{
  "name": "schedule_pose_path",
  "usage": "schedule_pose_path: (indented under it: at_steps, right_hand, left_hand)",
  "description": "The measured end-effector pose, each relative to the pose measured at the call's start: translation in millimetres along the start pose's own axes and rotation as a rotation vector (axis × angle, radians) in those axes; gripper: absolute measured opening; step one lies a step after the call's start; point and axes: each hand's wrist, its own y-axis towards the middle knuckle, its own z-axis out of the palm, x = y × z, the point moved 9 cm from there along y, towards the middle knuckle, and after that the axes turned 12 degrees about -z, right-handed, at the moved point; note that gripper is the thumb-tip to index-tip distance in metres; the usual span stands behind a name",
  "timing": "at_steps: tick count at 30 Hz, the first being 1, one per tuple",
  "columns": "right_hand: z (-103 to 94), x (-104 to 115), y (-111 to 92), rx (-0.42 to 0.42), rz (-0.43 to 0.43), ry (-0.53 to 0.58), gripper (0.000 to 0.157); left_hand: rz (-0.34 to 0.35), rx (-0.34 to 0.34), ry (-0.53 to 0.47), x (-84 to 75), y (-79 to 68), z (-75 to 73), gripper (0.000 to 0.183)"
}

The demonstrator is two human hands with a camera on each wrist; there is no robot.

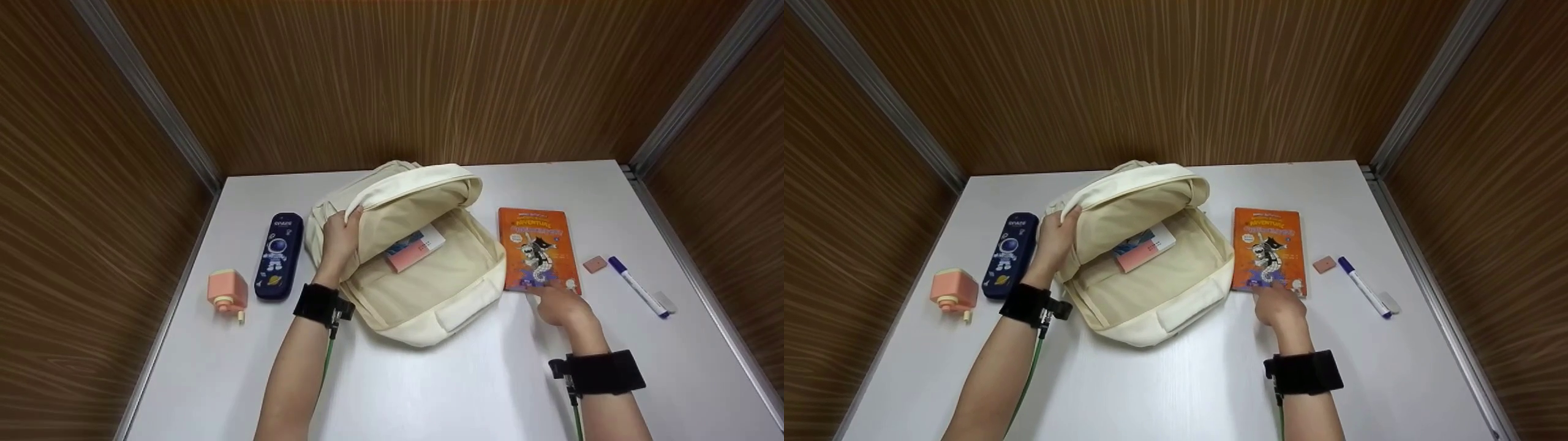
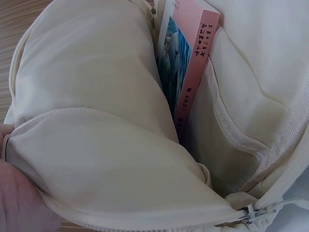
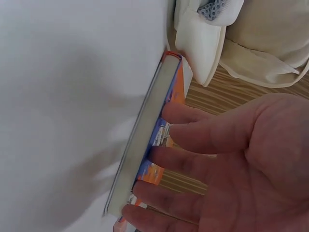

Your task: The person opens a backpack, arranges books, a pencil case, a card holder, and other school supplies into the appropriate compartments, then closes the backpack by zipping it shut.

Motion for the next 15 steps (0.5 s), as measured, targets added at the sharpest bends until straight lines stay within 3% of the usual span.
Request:
schedule_pose_path:
  at_steps: [7,12,15]
  right_hand:
    - [-1.0,-2.7,-7.7,-0.023,0.019,-0.012,0.048]
    - [-10.8,-12.0,-6.9,-0.14,0.008,0.015,0.035]
    - [-17.6,-27.6,-10.4,-0.2,0.066,0.072,0.035]
  left_hand:
    - [0.0,-0.007,0.005,-0.7,-0.1,-1.7,0.037]
    - [-0.013,-0.004,0.014,-0.2,-1.5,-1.4,0.037]
    - [-0.02,0.004,0.014,0.4,-1.5,-0.6,0.038]
